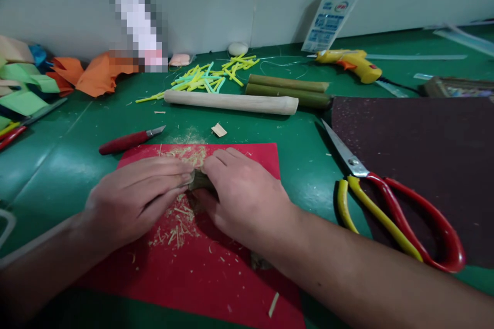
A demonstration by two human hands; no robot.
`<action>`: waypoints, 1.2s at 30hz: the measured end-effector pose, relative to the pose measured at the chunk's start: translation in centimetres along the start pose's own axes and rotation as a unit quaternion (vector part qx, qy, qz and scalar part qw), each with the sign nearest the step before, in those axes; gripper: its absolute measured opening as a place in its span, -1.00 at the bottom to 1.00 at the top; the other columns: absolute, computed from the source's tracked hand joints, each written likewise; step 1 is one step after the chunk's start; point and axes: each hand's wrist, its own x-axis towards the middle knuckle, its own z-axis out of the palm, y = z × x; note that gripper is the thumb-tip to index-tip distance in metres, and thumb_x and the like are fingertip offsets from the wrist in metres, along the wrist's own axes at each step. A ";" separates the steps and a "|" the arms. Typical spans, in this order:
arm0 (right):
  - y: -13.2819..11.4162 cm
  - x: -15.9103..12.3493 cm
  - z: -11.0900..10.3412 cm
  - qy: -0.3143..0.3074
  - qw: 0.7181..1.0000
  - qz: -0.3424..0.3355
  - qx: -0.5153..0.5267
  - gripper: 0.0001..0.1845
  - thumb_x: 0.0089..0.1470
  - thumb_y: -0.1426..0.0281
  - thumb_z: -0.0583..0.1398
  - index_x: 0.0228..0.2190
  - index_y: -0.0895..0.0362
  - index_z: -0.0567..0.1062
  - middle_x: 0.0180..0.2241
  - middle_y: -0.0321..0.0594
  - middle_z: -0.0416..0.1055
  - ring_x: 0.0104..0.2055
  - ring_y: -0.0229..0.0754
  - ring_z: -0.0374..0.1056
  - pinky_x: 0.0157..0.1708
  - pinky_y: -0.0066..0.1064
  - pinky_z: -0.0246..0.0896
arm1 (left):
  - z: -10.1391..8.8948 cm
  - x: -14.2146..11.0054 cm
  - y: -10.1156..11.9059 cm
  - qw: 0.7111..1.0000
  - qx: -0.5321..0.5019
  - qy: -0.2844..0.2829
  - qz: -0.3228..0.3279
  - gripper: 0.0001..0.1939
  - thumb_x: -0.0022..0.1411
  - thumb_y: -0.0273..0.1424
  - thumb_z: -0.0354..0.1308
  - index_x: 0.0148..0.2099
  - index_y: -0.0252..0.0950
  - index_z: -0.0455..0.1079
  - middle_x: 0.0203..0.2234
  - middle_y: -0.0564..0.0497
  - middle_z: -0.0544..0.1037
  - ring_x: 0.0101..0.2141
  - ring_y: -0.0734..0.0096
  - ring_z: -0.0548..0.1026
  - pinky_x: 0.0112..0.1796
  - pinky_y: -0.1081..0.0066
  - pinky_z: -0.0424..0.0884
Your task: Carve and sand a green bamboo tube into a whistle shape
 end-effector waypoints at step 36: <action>-0.1 -0.1 -0.4 -0.037 0.999 0.004 0.008 -0.84 0.12 0.29 0.19 -0.30 0.13 0.44 -0.31 -0.17 0.42 -0.24 -0.10 0.29 -0.30 -0.30 0.18 | 0.0 0.1 -0.1 1.000 0.004 -0.002 0.014 -0.82 0.33 -0.49 0.05 -0.18 -0.34 0.49 -0.24 -0.05 0.65 -0.20 0.33 0.61 -0.06 0.30 0.54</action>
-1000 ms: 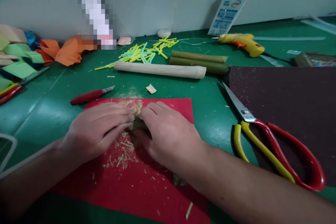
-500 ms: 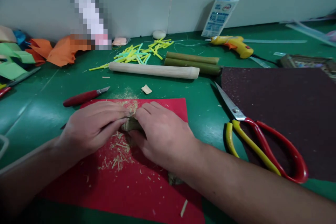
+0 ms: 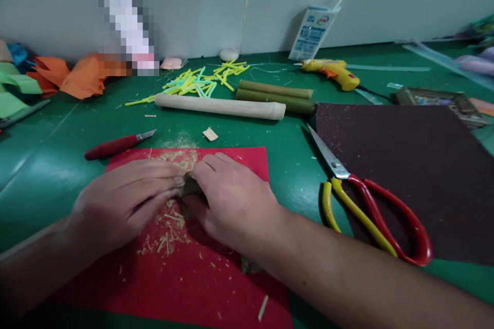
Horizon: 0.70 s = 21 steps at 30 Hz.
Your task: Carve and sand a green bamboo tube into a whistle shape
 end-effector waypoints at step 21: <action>0.0 0.0 0.1 0.000 1.000 0.008 0.020 -0.86 0.11 0.31 0.20 -0.31 0.12 0.43 -0.31 -0.20 0.41 -0.26 -0.12 0.29 -0.32 -0.30 0.17 | 0.1 -0.3 0.2 0.999 -0.030 -0.007 -0.035 -0.83 0.31 -0.46 0.07 -0.19 -0.33 0.49 -0.26 -0.04 0.65 -0.23 0.32 0.61 -0.09 0.33 0.54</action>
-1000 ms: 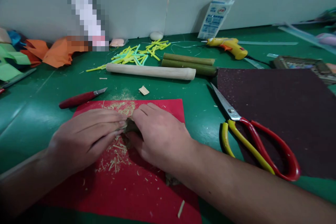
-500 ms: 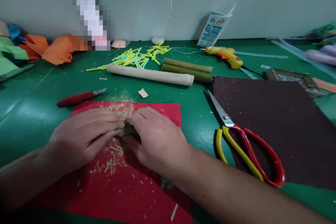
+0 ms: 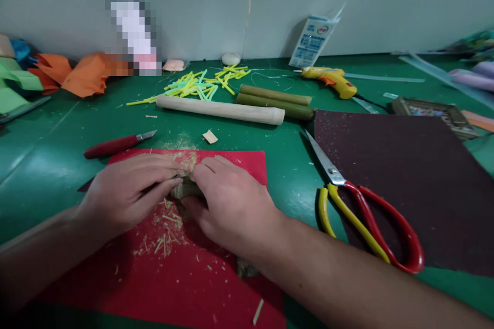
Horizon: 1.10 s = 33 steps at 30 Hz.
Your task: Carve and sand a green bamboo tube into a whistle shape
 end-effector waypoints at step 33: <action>-0.1 0.4 -0.1 0.043 0.995 -0.029 -0.084 -0.76 0.20 0.33 0.10 -0.25 0.18 0.54 -0.31 -0.12 0.49 -0.24 -0.01 0.33 -0.24 -0.17 0.22 | 0.2 0.0 -0.4 1.000 -0.004 0.001 -0.024 -0.83 0.30 -0.48 0.05 -0.15 -0.29 0.47 -0.20 -0.02 0.63 -0.13 0.34 0.58 -0.02 0.34 0.49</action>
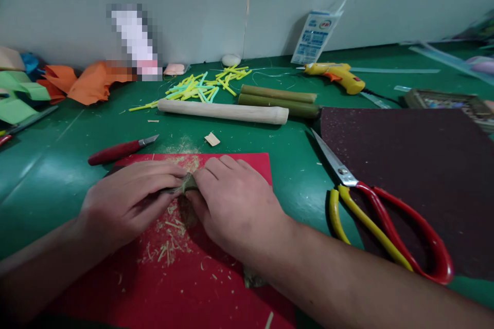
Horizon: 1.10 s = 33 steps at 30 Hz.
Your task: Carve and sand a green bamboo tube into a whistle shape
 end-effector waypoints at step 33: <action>0.5 -0.1 0.5 0.021 0.998 0.042 0.038 -0.85 0.01 0.39 0.24 -0.30 0.14 0.51 -0.32 -0.20 0.47 -0.24 -0.08 0.35 -0.32 -0.30 0.20 | -0.4 -0.5 -1.0 0.997 0.043 -0.051 0.026 -0.72 0.29 -0.28 0.13 -0.03 -0.32 0.43 -0.12 -0.06 0.60 -0.10 0.26 0.55 -0.03 0.27 0.42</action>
